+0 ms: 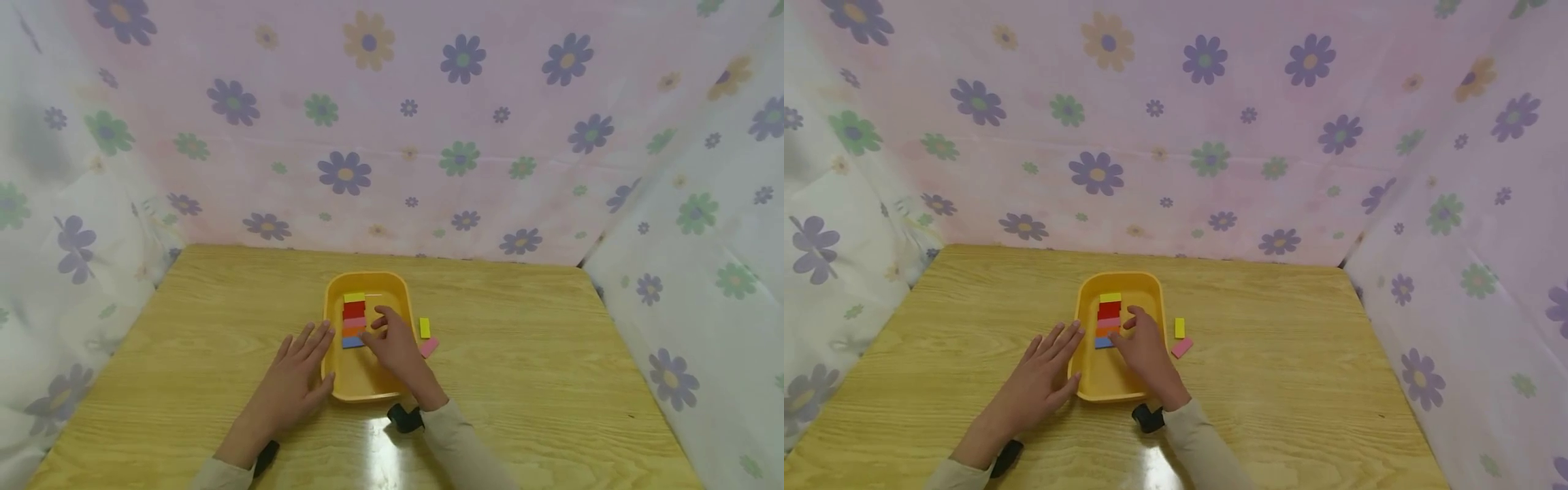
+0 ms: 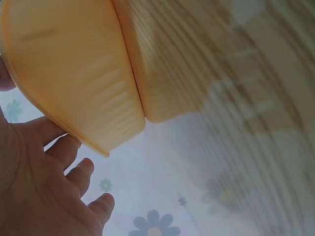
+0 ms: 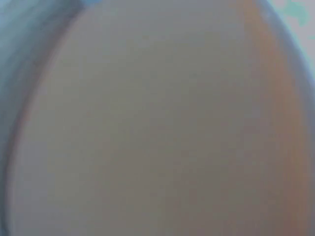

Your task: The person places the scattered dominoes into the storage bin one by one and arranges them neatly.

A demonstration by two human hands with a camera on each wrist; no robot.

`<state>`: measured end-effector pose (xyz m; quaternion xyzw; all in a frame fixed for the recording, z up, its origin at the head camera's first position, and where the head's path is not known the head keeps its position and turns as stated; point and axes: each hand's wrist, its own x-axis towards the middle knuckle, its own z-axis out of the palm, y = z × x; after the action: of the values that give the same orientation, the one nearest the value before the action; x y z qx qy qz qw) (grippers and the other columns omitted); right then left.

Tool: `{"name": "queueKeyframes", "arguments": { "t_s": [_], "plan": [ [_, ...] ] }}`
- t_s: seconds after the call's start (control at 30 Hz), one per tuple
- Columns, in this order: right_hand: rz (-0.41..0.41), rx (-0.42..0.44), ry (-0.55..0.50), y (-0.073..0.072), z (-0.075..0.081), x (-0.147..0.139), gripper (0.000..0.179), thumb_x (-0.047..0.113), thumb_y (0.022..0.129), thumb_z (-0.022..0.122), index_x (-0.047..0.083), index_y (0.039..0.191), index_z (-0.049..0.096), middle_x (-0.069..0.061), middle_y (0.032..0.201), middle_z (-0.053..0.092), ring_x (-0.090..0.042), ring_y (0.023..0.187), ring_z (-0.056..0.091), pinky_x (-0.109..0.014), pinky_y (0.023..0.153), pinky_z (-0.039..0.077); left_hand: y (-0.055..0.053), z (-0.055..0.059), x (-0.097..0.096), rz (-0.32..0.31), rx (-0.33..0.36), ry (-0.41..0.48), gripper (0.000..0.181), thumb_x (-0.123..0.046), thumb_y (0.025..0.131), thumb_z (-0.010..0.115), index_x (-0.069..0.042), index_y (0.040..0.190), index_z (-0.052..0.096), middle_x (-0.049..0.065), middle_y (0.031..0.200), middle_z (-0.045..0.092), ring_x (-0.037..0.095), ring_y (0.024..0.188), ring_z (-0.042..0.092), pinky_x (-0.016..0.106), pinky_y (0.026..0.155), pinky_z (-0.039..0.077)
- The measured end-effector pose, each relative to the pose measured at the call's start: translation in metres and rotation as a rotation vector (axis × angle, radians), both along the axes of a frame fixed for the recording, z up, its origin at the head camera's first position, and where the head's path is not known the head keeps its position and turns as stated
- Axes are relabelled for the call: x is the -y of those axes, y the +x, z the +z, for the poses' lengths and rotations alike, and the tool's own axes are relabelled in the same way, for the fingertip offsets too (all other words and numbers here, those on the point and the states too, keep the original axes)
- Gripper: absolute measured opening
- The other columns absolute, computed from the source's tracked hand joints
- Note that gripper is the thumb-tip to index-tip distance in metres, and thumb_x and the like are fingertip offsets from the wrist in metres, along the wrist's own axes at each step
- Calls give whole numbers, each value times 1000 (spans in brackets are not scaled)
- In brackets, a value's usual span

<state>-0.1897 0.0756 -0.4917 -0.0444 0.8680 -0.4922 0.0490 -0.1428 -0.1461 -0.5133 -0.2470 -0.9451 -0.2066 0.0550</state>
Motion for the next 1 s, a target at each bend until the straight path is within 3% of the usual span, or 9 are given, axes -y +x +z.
{"name": "queueKeyframes", "arguments": {
  "t_s": [0.07,0.17,0.27,0.37,0.47,0.6,0.77,1.0],
  "plan": [
    [28,-32,-61,0,6,-9,57,25,97,69,-1,145,50,-15,115,66,-23,88,66,-32,70,59,1,0,0,1,-5,1,70,-35,98,61,-9,158,37,5,167,28,35,154,24,65,121,20],
    [8,-106,-150,-2,14,-23,48,23,99,67,4,142,55,-14,113,67,-25,87,65,-29,67,58,3,1,0,0,-8,3,70,-35,98,61,-9,158,37,5,167,28,35,154,25,66,121,20],
    [-81,-186,-261,-4,16,-40,37,15,100,66,5,135,61,-15,106,66,-31,83,65,-28,63,59,5,1,-1,0,-5,8,69,-35,98,61,-9,158,38,5,167,27,35,154,25,65,121,20],
    [-185,-247,-326,-9,9,-60,28,9,100,64,5,128,66,-16,101,66,-36,83,65,-33,62,60,6,0,-2,-2,-2,11,69,-34,99,60,-8,158,37,5,168,26,35,154,25,65,121,20],
    [-241,-269,-292,-12,-5,-82,24,7,100,64,2,123,68,-18,100,67,-36,86,64,-32,62,59,7,-1,-4,-2,-1,13,69,-34,98,60,-8,158,37,5,168,26,35,154,25,65,121,21],
    [-229,-227,-171,-11,-25,-105,20,7,98,66,-1,116,70,-16,103,69,-27,89,64,-21,65,54,8,-1,-4,-3,-13,15,69,-34,98,61,-9,158,38,5,167,27,35,154,26,65,121,22],
    [-149,-166,-72,-6,-38,-122,16,9,93,73,3,108,73,-11,105,71,-21,91,62,-25,77,54,7,1,-4,-11,-34,21,69,-34,98,61,-8,157,38,5,167,28,35,154,27,64,120,23],
    [-32,-104,12,-2,-41,-128,30,15,83,84,6,109,72,-8,107,71,-21,93,61,-32,83,52,3,6,0,-4,-13,20,69,-33,98,61,-8,157,38,6,167,28,35,154,26,64,121,21]
  ]
}}
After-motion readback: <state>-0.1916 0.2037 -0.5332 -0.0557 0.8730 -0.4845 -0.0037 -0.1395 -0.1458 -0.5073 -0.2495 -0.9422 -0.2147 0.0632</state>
